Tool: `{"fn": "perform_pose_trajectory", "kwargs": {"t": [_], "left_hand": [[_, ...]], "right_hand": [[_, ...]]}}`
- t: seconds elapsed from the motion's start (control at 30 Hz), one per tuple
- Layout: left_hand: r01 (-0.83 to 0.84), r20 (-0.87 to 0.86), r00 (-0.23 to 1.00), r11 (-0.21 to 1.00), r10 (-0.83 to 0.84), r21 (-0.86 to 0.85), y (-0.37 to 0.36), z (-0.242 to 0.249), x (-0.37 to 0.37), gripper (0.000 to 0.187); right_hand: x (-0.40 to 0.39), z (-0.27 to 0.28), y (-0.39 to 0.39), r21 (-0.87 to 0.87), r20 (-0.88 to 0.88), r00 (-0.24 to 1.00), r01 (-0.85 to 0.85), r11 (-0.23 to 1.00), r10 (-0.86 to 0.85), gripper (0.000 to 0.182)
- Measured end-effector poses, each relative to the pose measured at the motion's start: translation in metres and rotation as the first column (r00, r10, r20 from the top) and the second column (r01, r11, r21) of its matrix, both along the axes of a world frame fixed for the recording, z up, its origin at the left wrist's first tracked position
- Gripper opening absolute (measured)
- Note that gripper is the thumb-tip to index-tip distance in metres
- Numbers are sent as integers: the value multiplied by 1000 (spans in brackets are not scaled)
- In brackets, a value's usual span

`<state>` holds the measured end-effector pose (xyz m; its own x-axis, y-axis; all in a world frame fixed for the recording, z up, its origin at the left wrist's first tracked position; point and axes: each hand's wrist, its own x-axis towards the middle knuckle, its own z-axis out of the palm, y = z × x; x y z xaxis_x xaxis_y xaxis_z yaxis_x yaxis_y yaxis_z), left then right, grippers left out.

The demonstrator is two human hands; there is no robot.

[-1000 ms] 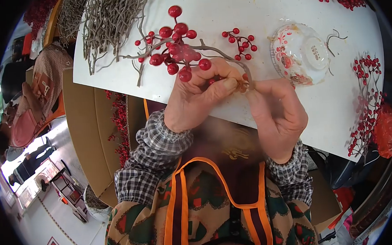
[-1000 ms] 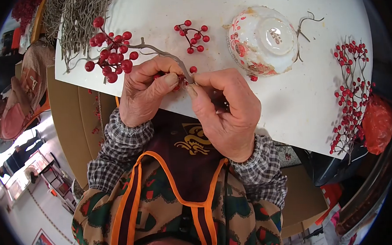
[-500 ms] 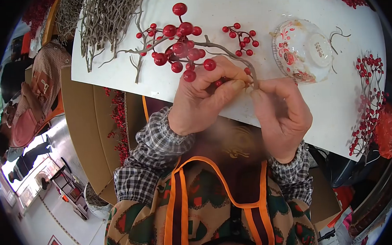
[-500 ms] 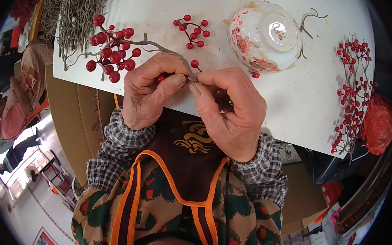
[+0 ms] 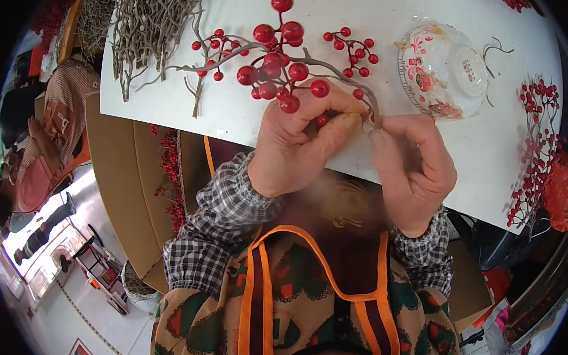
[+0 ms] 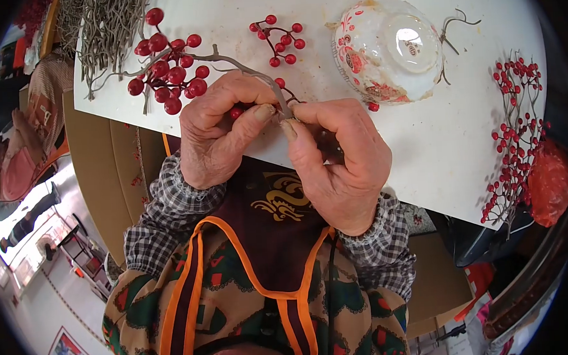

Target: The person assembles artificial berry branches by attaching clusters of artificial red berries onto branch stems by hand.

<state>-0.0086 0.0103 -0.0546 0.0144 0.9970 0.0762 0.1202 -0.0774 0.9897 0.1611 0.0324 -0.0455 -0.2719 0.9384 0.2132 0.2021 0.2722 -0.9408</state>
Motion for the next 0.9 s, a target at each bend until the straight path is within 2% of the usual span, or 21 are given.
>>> {"fn": "perform_pose_trajectory", "kwargs": {"t": [0.23, 0.43, 0.53, 0.9], "left_hand": [[3, -96, 995, 1000, -3, 4, 1, 4, 1, 11], [-24, -258, 963, 980, 75, 196, 0, -4, 6, 17], [-35, -341, 934, 979, 104, 202, -1, -3, 9, 17], [-27, -346, 932, 970, 112, 241, 1, -4, 7, 17]], "right_hand": [[2, -1, 1, 15, 60, 998, 8, 1000, -9, 15], [3, 6, 2, 63, 157, 988, 8, 998, -18, 15], [4, 5, 2, 81, 176, 984, 7, 997, -21, 16], [0, -1, 0, -3, 123, 992, 32, 999, -32, 16]]}}
